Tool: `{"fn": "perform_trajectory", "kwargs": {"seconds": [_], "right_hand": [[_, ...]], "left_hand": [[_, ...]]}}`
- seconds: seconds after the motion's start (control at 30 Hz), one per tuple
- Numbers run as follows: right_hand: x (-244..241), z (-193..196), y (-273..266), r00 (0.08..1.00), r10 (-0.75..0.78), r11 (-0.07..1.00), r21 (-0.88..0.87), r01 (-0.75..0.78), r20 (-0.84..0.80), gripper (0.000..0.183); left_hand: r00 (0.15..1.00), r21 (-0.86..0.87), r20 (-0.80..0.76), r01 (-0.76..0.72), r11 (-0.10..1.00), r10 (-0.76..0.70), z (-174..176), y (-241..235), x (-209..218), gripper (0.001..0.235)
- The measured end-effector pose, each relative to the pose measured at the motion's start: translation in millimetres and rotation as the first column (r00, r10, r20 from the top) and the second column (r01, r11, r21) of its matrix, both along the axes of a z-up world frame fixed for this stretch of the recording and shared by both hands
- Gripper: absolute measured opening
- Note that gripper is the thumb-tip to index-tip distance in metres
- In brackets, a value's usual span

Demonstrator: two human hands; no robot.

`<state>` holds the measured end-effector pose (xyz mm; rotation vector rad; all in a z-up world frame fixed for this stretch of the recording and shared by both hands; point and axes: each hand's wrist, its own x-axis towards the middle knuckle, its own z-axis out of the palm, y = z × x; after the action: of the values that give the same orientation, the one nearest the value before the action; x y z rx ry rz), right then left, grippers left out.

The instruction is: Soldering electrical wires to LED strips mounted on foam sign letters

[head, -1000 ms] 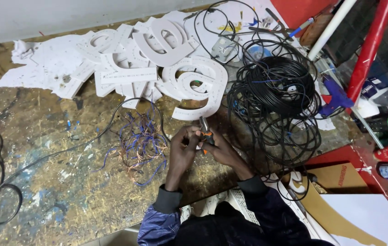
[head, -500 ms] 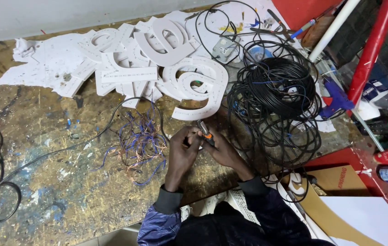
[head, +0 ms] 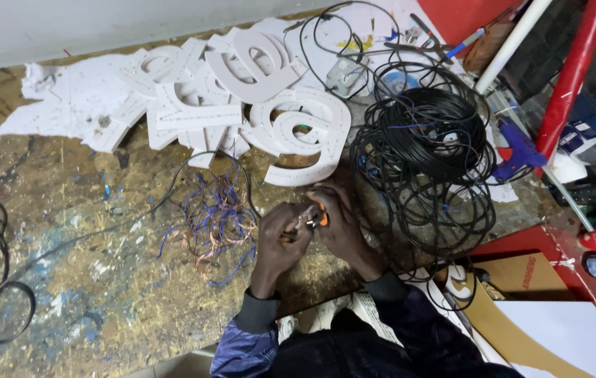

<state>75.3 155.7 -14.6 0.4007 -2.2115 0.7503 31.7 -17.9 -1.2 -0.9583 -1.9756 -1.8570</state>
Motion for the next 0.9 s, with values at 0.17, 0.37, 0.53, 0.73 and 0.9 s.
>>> {"fn": "perform_trajectory", "kwargs": {"seconds": [0.17,0.37,0.53,0.73,0.9], "right_hand": [[-8.5,-17.9,-1.3,0.992,-0.030,0.997,0.071,0.039,-0.125,0.044],[-9.3,-46.3,12.4,0.991,-0.029,0.998,0.047,0.035,-0.130,0.048],[-3.3,-46.7,20.7,0.991,-0.054,0.998,0.022,0.057,-0.124,0.046],[2.1,-21.9,34.5,0.998,-0.064,0.998,0.024,0.065,-0.023,0.048],[4.5,-23.9,36.5,0.909,-0.002,0.975,-0.201,0.095,0.418,0.053]], "left_hand": [[0.998,-0.004,-0.064,0.009,1.000,-0.010,-10.3,-6.2,-1.6,0.023],[0.994,0.034,-0.098,0.049,0.998,-0.046,-5.1,-0.4,-1.1,0.019],[0.993,0.058,-0.097,0.080,0.995,-0.074,-4.8,11.3,3.1,0.019],[0.988,0.000,-0.149,0.036,0.999,-0.036,-5.2,27.6,-6.6,0.012],[0.944,-0.025,-0.189,-0.281,0.959,0.272,45.2,35.9,6.4,0.016]]}}
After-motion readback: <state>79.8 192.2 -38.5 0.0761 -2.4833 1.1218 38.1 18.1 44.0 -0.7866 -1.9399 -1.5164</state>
